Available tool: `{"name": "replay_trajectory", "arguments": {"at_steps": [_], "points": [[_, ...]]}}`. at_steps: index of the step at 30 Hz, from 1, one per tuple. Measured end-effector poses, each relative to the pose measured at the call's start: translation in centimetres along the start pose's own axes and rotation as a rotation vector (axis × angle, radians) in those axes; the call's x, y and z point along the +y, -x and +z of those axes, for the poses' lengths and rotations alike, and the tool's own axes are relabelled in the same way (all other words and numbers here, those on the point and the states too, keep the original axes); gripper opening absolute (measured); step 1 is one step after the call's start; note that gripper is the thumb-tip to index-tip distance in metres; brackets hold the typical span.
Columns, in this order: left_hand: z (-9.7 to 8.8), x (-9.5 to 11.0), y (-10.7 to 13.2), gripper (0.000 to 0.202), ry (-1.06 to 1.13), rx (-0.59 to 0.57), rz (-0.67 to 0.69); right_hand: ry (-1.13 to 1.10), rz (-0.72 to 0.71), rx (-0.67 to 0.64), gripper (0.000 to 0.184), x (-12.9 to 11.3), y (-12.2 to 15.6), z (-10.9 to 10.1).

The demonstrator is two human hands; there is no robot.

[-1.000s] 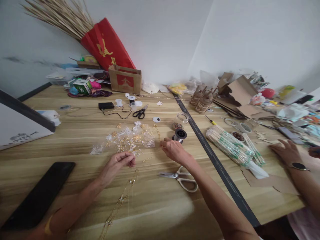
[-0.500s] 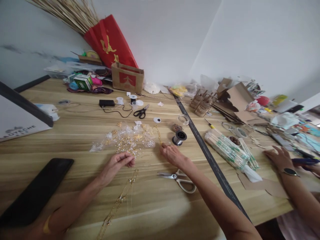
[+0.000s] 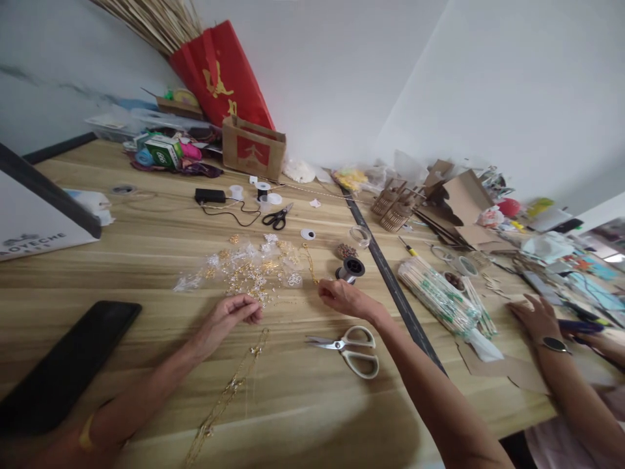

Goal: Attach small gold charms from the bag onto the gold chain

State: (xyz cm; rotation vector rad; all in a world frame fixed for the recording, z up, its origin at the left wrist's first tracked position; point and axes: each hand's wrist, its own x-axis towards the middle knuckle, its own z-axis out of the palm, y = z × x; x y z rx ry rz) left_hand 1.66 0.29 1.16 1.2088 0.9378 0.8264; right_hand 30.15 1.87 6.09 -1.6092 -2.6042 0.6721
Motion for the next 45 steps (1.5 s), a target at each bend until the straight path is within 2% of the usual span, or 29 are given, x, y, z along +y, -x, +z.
{"name": "replay_trajectory", "arguments": {"at_steps": [3, 8, 12, 18, 27, 36, 45], "points": [[0.0, -0.1, -0.1, 0.022, 0.001, -0.003, 0.0, 0.129, 0.012, -0.005, 0.012, -0.2, -0.1, 0.0], [-0.1, -0.3, -0.1, 0.023, 0.002, 0.002, 0.002, 0.493, 0.149, -0.037, 0.019, -0.6, -0.5, 0.5], [0.0, -0.4, 0.0, 0.023, -0.004, -0.006, 0.013, 0.605, 0.206, -0.041, 0.026, -0.8, -0.8, 1.2], [0.1, -0.5, 0.1, 0.021, 0.007, -0.003, 0.013, 0.577, 0.267, -0.063, 0.025, -0.5, -1.0, 1.9], [0.0, -0.6, 0.1, 0.021, 0.002, -0.008, 0.019, 0.468, 0.224, -0.052, 0.017, -1.3, -1.1, 1.3], [-0.1, -0.8, 0.0, 0.022, 0.014, -0.005, 0.015, 0.34, 0.159, -0.067, 0.019, -3.0, -1.8, 1.5], [-0.1, -0.4, 0.1, 0.023, 0.003, -0.002, 0.017, 0.439, 0.062, -0.066, 0.02, -3.8, -2.3, 2.1]]}}
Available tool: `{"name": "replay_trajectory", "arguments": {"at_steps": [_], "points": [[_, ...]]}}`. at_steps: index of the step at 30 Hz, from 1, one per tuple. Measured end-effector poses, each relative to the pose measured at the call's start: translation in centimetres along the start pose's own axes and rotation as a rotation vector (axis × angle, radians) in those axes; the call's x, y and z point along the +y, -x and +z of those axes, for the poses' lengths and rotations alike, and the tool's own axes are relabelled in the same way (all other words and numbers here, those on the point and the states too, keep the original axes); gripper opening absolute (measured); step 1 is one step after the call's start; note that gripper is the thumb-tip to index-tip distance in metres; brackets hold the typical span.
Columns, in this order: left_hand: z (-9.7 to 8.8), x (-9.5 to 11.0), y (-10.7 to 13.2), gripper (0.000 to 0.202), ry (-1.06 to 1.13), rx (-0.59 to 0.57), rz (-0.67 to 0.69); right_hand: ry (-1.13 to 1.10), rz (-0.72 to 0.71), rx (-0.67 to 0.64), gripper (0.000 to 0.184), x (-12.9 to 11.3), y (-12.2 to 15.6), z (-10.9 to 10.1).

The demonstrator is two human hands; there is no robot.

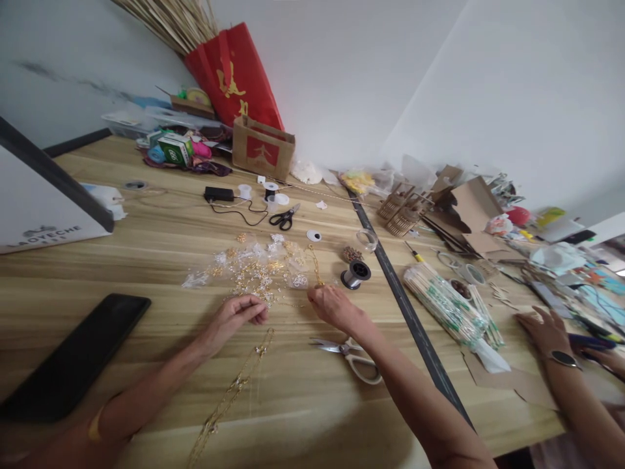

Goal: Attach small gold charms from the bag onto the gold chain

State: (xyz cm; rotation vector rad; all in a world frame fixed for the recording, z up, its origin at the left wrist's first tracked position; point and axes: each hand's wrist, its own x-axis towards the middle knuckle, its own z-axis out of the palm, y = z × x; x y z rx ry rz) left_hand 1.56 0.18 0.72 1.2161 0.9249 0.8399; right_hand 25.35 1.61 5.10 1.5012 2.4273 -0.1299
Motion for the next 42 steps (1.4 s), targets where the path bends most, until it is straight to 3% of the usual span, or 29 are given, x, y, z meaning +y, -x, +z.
{"name": "replay_trajectory", "arguments": {"at_steps": [8, 14, 19, 27, 34, 42], "points": [[-0.3, -0.2, -0.4, 0.024, 0.045, 0.049, 0.02, -0.139, 0.006, 0.076, 0.017, 0.0, 1.3, -1.4], [0.1, 0.6, -0.9, 0.022, 0.013, 0.055, 0.028, -0.459, -0.028, 0.157, 0.013, 1.6, 2.3, -0.5], [1.2, 1.1, -1.5, 0.021, -0.075, -0.006, 0.068, -0.743, -0.058, 0.164, 0.015, 2.6, 2.6, 0.5], [4.1, 2.1, -3.2, 0.019, -0.368, -0.088, 0.253, -0.908, -0.071, 0.186, 0.017, 2.9, 2.3, 1.5], [6.2, 0.8, -5.3, 0.015, -0.412, -0.089, 0.217, -1.107, -0.109, 0.209, 0.023, 2.7, 2.4, 1.6], [7.2, -0.1, -6.2, 0.023, -0.107, -0.255, -0.01, -1.334, -0.086, 0.257, 0.031, 2.9, 1.8, 2.6]]}}
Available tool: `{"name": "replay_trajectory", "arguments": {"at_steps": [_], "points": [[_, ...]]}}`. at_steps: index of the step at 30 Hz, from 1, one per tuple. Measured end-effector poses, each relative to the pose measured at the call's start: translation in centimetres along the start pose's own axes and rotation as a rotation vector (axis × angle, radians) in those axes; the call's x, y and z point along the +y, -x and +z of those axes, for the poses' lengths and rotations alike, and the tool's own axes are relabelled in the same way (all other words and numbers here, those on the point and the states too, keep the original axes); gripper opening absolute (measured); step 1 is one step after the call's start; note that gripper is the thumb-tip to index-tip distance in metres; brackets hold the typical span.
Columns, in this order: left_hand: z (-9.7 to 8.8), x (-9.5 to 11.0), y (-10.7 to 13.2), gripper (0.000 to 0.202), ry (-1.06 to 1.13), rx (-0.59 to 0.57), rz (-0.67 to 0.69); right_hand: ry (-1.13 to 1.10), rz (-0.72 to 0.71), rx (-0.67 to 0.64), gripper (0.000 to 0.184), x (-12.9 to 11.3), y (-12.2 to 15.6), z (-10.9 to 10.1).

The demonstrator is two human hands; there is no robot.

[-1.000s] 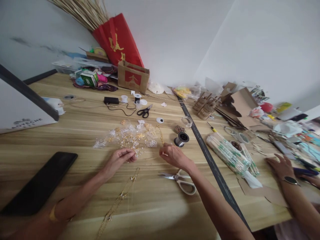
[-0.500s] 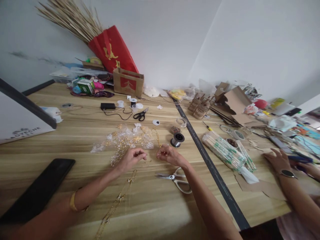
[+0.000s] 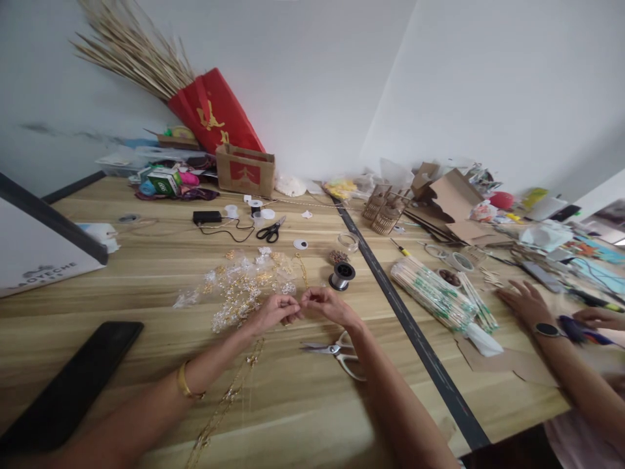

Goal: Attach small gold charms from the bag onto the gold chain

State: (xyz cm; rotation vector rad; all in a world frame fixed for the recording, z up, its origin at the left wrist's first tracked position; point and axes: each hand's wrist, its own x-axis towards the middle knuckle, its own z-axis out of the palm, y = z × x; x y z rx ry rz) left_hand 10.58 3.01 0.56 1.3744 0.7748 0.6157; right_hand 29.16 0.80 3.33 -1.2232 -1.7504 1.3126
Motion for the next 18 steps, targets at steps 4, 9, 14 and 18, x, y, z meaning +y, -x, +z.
{"name": "replay_trajectory", "arguments": {"at_steps": [4, 9, 14, 18], "points": [[-0.1, 0.3, 0.4, 0.024, 0.013, 0.008, -0.018, -0.061, -0.016, 0.065, 0.033, 0.3, -0.2, 0.2], [-0.5, 0.2, 0.9, 0.024, 0.018, -0.014, -0.01, -0.099, -0.008, 0.175, 0.033, 0.6, -0.5, 0.4], [-1.1, -0.1, 1.0, 0.026, -0.033, -0.05, 0.039, -0.142, -0.002, 0.242, 0.03, 0.9, -0.6, 0.5], [-1.3, 0.2, 1.4, 0.026, -0.006, -0.066, 0.045, -0.151, 0.01, 0.263, 0.029, 0.8, -0.6, 0.8]]}}
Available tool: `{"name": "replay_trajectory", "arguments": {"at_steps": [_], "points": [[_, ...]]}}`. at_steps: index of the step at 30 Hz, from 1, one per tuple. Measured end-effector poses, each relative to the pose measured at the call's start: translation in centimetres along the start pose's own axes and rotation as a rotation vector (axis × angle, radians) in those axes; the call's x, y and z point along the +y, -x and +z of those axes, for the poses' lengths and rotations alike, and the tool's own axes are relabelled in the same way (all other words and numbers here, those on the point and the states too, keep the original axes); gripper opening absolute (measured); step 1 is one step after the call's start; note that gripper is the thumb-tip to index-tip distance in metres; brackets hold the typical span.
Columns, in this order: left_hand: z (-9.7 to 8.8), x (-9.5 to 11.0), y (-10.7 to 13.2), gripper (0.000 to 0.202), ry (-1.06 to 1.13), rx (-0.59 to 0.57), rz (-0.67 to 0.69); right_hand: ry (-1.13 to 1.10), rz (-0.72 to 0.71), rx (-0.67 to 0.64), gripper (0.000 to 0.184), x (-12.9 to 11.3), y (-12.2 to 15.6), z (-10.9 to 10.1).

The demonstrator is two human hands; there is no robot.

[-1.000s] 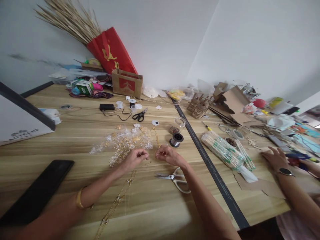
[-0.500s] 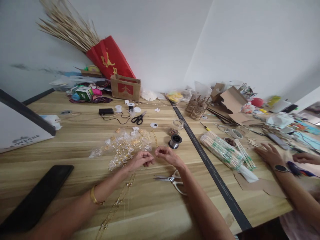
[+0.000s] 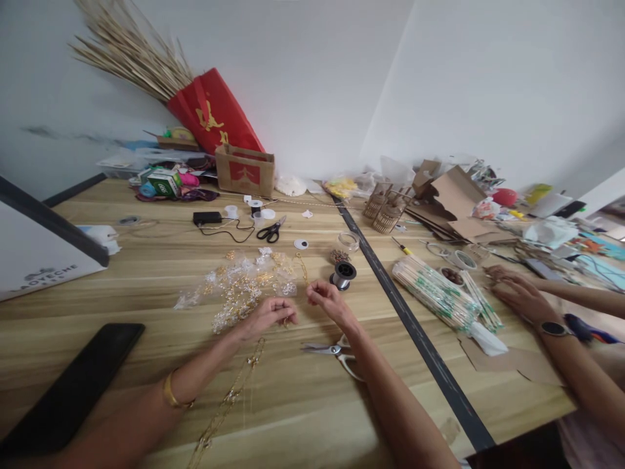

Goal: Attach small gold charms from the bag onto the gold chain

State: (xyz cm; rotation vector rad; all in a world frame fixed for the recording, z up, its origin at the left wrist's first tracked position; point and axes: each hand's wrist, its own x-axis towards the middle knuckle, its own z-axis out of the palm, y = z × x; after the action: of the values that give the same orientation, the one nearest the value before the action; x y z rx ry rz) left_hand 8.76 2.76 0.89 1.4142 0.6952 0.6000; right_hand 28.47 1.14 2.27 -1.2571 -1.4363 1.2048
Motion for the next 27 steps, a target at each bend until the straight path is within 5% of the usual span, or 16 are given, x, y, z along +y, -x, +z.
{"name": "replay_trajectory", "arguments": {"at_steps": [7, 27], "points": [[0.3, 0.2, 1.2, 0.028, 0.378, 0.002, -0.179, -0.001, -0.005, -0.003, 0.03, 0.4, 0.0, 0.4], [-0.5, 0.0, 1.3, 0.031, 0.199, 0.021, -0.371, 0.106, -0.029, 0.113, 0.032, 2.8, -0.7, 0.5]]}}
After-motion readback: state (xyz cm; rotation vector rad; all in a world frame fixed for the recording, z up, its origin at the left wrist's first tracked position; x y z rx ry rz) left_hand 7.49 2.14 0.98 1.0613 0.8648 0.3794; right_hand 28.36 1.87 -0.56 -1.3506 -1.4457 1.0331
